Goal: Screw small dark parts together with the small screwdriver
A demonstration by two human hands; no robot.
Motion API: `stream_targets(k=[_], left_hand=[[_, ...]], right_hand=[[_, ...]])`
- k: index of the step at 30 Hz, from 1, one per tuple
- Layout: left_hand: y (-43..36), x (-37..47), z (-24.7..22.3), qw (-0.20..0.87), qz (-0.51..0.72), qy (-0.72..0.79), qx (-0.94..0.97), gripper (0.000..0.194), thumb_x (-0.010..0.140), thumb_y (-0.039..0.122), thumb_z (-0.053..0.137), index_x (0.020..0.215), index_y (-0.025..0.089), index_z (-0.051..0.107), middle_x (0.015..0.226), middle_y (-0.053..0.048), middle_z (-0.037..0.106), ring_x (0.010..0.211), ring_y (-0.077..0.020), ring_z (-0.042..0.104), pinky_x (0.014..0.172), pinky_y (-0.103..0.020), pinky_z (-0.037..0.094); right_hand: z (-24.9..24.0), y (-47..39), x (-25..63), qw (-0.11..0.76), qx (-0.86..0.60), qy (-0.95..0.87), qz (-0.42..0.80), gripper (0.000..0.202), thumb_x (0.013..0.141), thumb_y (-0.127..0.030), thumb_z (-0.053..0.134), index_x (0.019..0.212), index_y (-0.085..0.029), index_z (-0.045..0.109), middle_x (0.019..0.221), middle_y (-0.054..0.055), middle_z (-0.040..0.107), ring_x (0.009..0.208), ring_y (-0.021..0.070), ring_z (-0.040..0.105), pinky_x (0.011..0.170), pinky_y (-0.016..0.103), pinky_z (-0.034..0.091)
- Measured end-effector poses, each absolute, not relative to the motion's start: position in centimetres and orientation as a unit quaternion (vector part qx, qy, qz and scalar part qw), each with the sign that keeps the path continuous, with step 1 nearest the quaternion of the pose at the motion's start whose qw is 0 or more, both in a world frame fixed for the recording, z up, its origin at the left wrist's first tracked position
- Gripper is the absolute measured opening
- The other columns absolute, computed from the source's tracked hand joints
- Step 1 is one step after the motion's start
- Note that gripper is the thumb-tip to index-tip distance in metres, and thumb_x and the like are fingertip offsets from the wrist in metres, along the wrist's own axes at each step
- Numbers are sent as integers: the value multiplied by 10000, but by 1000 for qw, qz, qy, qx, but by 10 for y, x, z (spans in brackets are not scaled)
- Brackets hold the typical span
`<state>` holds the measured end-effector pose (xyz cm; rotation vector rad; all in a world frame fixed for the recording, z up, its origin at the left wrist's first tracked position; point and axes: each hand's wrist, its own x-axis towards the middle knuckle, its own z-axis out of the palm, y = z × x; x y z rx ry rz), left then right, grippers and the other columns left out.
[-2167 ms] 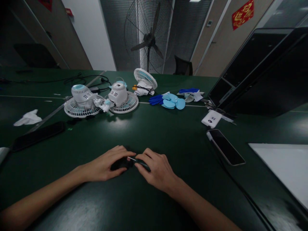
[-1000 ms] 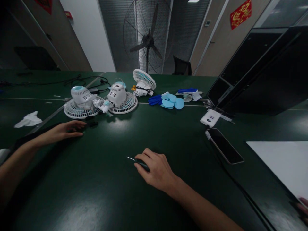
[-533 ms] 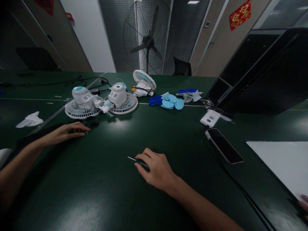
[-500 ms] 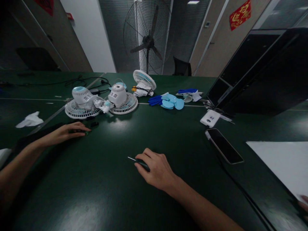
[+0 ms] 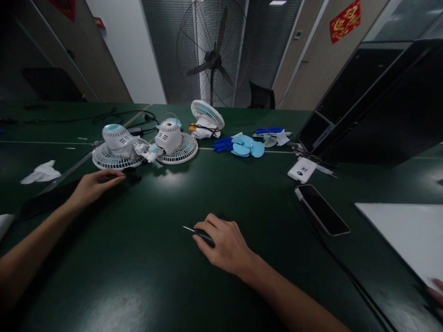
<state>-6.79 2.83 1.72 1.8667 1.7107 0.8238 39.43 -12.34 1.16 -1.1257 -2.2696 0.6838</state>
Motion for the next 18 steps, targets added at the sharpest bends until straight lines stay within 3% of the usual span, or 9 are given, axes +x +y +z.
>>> stream_targets(k=[3,7,18], left_hand=[[28,-50,10,185,326,666,645,594,842,684,705,1189,205,762,1149,-76,783,967,-298,722,784,-346,554],[28,-34,1,127,301,662,675,494,867,643,681,1112,228,792,1054,-58,794,912,-291,737,802,-354,550],[28,-32,-5,118,318,663,668,448,866,634,696,1089,262,807,1045,-40,808,907,-288,745,815,-350,565]], right_hand=[[13,-123,394,257,-414,-835,257,219,1066,-293,623,1252,-210,702,1103,37,686,852,143,663,718,267,547],[14,-123,394,252,-419,-836,251,222,1068,-299,615,1250,-208,704,1100,43,688,850,148,664,716,274,552],[10,-124,393,250,-419,-839,241,220,1065,-304,620,1247,-212,703,1090,45,685,838,154,655,692,280,532]])
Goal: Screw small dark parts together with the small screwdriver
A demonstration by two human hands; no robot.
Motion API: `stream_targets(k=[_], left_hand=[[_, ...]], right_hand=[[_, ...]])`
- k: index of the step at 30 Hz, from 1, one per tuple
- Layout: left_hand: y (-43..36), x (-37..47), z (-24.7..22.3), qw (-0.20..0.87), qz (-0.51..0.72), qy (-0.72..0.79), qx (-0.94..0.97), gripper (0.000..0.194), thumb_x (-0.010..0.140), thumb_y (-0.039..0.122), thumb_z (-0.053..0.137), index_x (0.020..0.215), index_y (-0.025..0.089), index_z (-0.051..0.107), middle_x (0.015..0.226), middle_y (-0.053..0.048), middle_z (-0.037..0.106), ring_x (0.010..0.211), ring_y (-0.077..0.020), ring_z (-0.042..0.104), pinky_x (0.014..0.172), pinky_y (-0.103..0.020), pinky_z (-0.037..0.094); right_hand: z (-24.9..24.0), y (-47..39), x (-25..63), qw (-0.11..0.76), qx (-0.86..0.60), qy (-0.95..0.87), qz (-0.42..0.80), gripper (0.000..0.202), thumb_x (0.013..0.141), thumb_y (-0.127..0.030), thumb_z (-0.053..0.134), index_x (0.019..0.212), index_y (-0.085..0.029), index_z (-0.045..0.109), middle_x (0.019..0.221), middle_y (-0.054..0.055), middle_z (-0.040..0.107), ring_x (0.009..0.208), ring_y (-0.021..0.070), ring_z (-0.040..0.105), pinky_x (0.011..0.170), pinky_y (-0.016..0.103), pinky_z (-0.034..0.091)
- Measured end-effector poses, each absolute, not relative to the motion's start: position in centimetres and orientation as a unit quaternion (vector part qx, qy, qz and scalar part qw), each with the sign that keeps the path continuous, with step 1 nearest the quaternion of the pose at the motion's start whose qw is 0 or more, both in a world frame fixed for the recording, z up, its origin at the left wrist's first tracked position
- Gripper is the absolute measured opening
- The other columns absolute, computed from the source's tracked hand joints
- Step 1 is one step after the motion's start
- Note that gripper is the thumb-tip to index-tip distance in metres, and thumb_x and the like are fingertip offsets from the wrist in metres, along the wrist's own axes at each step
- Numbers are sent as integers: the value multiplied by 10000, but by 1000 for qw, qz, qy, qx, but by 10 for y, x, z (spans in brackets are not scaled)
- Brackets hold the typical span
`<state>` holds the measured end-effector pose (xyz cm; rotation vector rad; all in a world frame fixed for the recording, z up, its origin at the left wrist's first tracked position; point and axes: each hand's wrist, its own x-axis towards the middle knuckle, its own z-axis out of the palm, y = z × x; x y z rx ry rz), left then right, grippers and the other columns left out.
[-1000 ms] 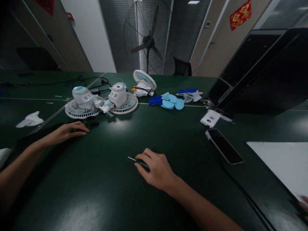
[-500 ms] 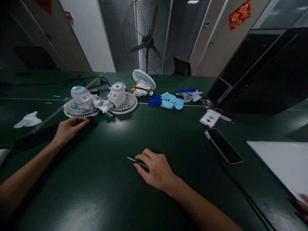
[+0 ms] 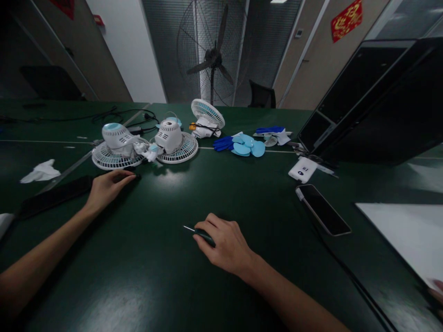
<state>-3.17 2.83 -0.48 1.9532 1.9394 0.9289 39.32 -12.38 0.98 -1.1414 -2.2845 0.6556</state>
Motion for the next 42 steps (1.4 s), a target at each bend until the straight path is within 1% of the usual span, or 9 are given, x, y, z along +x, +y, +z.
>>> stream_targets(k=[6,10,15,20,22,27,30,34,42], left_hand=[[33,-35,-6,198,359,686,601,457,768,626,777,1010,241,819,1027,-64,819,961,-303,749,758,-322,561],[36,-38,-8,257,373,687,568,447,738,566,818,992,198,807,1046,-90,816,990,-300,738,812,-330,543],[40,-42,-11,276,387,670,570,438,741,529,834,989,171,788,1055,-100,812,996,-282,723,850,-332,528],[44,-44,-15,296,397,658,568,452,725,530,830,981,163,765,1032,-106,804,975,-293,725,840,-351,545],[45,-43,-17,287,394,662,569,435,735,546,811,969,183,762,1000,-91,801,944,-294,727,813,-352,548],[45,-42,-21,197,359,692,595,360,783,555,737,948,237,771,971,-55,796,892,-289,726,764,-341,532],[46,-41,-21,213,366,693,583,368,755,547,746,943,231,776,959,-52,797,911,-294,727,782,-345,529],[45,-39,-19,235,387,684,573,389,747,545,752,958,219,783,1012,-51,803,960,-291,731,837,-344,540],[40,-38,-18,166,344,682,624,402,850,586,710,1052,252,807,1051,-53,811,948,-293,750,867,-358,563]], right_hand=[[12,-123,392,252,-415,-837,253,217,1067,-297,622,1245,-207,706,1092,46,686,829,145,655,688,266,539],[12,-124,391,250,-417,-837,250,222,1067,-294,625,1258,-211,701,1104,42,688,844,144,665,713,273,553],[13,-125,392,239,-422,-841,240,219,1073,-300,617,1257,-212,699,1109,47,693,842,141,675,709,263,559],[14,-125,391,234,-421,-843,238,223,1074,-299,616,1260,-207,698,1116,49,697,841,137,679,698,254,557],[15,-124,391,239,-420,-842,239,221,1071,-297,619,1257,-210,700,1107,45,695,837,137,675,702,261,556],[12,-124,392,244,-420,-840,243,221,1072,-304,613,1252,-212,700,1106,48,692,853,152,670,721,283,557],[11,-124,393,239,-421,-842,240,228,1079,-319,604,1259,-214,697,1110,54,691,853,154,669,705,278,552],[11,-124,393,240,-418,-841,246,225,1079,-314,603,1254,-210,699,1111,55,690,851,155,664,710,279,560],[12,-123,393,240,-417,-838,256,218,1071,-291,622,1261,-212,693,1102,40,680,839,149,648,699,279,543]])
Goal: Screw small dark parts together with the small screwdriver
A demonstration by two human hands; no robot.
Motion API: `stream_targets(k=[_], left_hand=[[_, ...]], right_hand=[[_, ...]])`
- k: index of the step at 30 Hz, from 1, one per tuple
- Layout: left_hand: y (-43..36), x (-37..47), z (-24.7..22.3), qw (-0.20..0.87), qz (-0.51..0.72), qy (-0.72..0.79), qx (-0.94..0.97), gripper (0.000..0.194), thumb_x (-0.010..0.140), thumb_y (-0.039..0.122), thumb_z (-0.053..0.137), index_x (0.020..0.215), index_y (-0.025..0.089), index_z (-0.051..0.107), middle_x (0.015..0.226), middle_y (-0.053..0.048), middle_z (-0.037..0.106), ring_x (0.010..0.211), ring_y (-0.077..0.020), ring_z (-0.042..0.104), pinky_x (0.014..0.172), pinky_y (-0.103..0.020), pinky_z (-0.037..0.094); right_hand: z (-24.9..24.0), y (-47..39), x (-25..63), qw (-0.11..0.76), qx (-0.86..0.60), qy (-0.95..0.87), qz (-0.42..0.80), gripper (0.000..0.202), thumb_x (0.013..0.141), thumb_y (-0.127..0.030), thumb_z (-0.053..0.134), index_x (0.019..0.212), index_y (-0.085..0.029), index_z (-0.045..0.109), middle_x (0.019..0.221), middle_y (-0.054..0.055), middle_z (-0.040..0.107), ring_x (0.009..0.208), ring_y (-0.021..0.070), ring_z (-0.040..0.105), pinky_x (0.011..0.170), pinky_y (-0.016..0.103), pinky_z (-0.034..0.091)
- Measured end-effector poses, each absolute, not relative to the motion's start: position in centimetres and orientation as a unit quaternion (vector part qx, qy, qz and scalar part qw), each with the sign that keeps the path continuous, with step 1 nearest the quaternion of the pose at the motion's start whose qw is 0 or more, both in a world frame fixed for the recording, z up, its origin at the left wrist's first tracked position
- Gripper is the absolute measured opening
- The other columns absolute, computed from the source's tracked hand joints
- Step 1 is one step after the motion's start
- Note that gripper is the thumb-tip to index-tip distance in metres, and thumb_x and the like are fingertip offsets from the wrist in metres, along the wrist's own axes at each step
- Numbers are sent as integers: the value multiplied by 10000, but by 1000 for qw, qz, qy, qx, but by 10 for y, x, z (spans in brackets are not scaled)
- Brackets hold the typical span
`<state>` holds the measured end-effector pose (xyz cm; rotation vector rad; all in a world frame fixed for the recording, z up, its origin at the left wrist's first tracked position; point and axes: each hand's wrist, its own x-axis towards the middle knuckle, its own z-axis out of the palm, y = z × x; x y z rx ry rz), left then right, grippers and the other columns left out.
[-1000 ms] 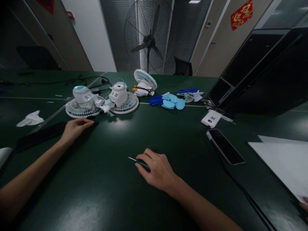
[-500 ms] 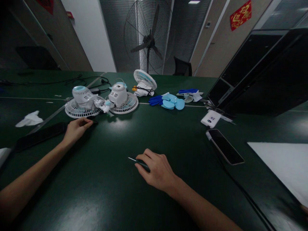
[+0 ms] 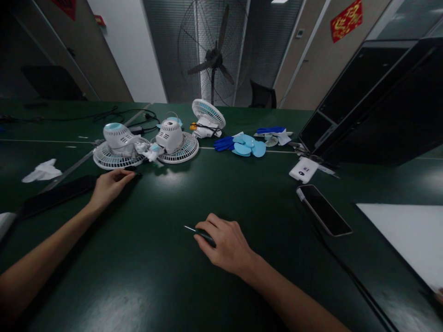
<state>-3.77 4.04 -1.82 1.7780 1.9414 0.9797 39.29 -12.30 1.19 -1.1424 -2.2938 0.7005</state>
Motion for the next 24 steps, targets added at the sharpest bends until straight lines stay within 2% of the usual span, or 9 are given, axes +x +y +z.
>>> stream_targets(k=[7,11,18,24], left_hand=[[46,-39,-14,297,379,680,553,447,696,576,841,955,216,782,1053,-67,810,964,-285,748,812,-331,570],[48,-39,-13,314,375,677,550,469,677,571,849,945,195,767,1051,-76,803,996,-291,739,835,-336,561],[45,-41,-19,245,348,678,600,470,781,611,760,995,193,780,959,-65,803,875,-264,740,698,-295,540],[30,-32,-15,120,311,632,700,453,932,608,640,1090,208,781,1046,-75,800,923,-275,737,803,-340,556]], right_hand=[[12,-124,393,238,-419,-836,262,223,1070,-281,623,1270,-210,691,1114,39,676,856,148,652,710,277,544],[14,-123,392,241,-417,-836,263,223,1061,-265,635,1268,-206,695,1115,36,677,859,146,654,714,277,542],[12,-123,391,237,-422,-839,248,221,1061,-283,631,1261,-215,696,1100,33,678,849,157,650,711,296,525],[11,-125,393,247,-415,-840,246,208,1063,-281,628,1249,-218,696,1086,29,674,834,151,645,695,287,515]])
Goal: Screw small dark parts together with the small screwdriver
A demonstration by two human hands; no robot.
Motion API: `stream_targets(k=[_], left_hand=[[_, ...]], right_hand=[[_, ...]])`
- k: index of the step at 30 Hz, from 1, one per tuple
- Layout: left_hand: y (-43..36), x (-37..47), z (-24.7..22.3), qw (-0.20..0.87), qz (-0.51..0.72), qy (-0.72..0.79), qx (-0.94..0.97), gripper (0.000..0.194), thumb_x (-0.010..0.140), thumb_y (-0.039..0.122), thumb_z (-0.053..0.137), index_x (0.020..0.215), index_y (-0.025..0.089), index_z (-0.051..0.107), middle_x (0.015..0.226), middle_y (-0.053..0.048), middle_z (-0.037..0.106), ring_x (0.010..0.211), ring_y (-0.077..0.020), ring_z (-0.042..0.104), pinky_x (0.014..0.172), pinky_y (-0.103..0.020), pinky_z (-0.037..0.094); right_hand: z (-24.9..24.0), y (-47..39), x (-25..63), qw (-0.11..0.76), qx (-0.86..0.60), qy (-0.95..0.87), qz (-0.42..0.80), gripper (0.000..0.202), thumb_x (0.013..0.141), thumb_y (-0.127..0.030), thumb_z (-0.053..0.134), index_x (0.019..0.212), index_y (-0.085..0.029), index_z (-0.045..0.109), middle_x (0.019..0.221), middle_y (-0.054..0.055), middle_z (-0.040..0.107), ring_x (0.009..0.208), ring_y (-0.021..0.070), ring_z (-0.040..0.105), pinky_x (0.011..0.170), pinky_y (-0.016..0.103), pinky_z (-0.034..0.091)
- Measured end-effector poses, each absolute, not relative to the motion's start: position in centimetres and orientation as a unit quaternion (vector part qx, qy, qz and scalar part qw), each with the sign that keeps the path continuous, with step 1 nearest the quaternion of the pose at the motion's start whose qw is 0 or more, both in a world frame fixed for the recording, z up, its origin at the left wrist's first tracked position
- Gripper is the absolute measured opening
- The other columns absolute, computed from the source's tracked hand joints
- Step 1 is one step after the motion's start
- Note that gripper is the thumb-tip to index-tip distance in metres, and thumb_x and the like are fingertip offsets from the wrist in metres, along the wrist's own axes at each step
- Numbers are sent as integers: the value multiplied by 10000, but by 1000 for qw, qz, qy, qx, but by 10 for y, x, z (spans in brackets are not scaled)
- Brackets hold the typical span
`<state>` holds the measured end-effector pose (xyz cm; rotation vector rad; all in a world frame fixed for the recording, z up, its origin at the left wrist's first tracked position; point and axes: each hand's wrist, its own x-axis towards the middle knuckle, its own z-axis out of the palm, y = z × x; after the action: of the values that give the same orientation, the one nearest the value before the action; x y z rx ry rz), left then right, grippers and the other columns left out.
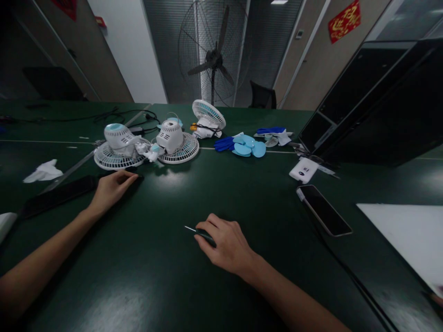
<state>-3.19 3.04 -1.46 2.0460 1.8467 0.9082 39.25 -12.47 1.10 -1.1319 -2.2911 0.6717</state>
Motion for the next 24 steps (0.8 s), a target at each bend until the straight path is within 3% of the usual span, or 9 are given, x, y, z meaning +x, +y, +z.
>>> stream_targets(k=[11,17,20,24], left_hand=[[15,-6,1,41,214,494,842,398,1066,511,505,1186,227,756,1242,-118,733,1116,-309,691,978,-447,547],[-25,57,10,229,180,361,886,216,1071,374,587,1187,257,727,1166,-60,718,1065,-229,680,938,-369,548],[-50,95,6,330,183,332,865,129,1029,320,666,1130,246,699,1085,-34,696,927,-181,663,810,-302,535],[-65,115,3,369,189,306,857,115,997,242,692,1111,241,674,1078,-33,677,969,-188,638,840,-312,499]], right_hand=[[13,-123,393,246,-416,-836,262,222,1063,-271,631,1269,-214,691,1117,34,677,867,146,652,715,270,524],[11,-121,392,247,-421,-839,240,223,1049,-274,635,1259,-226,692,1094,31,679,853,159,654,706,293,499],[10,-123,393,255,-419,-841,227,213,1036,-282,641,1237,-239,698,1088,32,678,855,166,655,699,300,480],[9,-123,396,268,-417,-841,218,209,1011,-281,650,1210,-241,703,1069,35,669,852,171,648,701,308,470]])
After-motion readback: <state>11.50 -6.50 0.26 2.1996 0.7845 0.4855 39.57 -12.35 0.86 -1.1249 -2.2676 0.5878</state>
